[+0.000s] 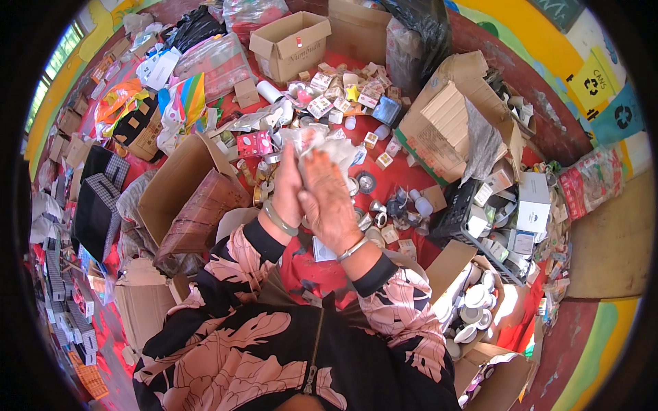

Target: The person sits on the floor and sorts through various items, including small boxes, plastic-wrapped goods, and white circular objects. They pick up items, open boxes, unwrap packages, and place items into a cardboard box.

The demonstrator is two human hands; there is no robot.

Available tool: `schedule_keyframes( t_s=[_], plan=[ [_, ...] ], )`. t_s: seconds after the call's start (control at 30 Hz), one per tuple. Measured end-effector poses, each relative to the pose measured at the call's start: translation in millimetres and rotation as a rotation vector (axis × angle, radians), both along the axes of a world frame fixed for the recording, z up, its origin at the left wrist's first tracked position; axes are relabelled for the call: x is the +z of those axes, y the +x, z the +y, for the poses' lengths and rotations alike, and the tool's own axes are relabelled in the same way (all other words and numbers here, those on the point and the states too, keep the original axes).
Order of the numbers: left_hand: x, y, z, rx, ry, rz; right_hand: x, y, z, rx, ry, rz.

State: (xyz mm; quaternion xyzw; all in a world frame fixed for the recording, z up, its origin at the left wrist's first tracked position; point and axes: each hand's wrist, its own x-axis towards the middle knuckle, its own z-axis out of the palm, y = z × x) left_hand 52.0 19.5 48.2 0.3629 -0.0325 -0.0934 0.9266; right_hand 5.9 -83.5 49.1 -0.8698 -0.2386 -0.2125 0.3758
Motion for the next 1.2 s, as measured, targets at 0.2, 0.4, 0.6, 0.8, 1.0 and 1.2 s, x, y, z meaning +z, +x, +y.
schedule_keyframes(
  t_s=[0.2, 0.4, 0.6, 0.8, 1.0, 1.2],
  plan=[
    [-12.5, -27.2, 4.7, -0.049, 0.133, -0.131, 19.2, -13.9, 1.3, 0.092, -0.201, 0.047],
    [-23.6, -13.6, -15.2, -0.125, 0.670, -0.565, 29.5, 1.9, -14.2, -0.215, -0.181, -0.146],
    [-16.4, -14.3, -18.3, -0.063, 1.019, -0.736, 26.6, 8.0, -27.5, -0.338, 0.347, 0.154],
    [-11.8, -21.2, -14.3, 0.066, 1.145, -1.122, 18.2, 17.2, -48.4, -0.019, 1.226, 0.897],
    [-4.1, -20.0, -21.0, -0.032, 0.449, -0.709, 4.2, 19.2, -54.1, 0.132, 1.718, 0.983],
    [-0.9, -6.7, -4.4, -0.042, 0.626, -0.435, 49.7, -1.1, -38.4, 0.088, 1.214, 0.212]
  ],
)
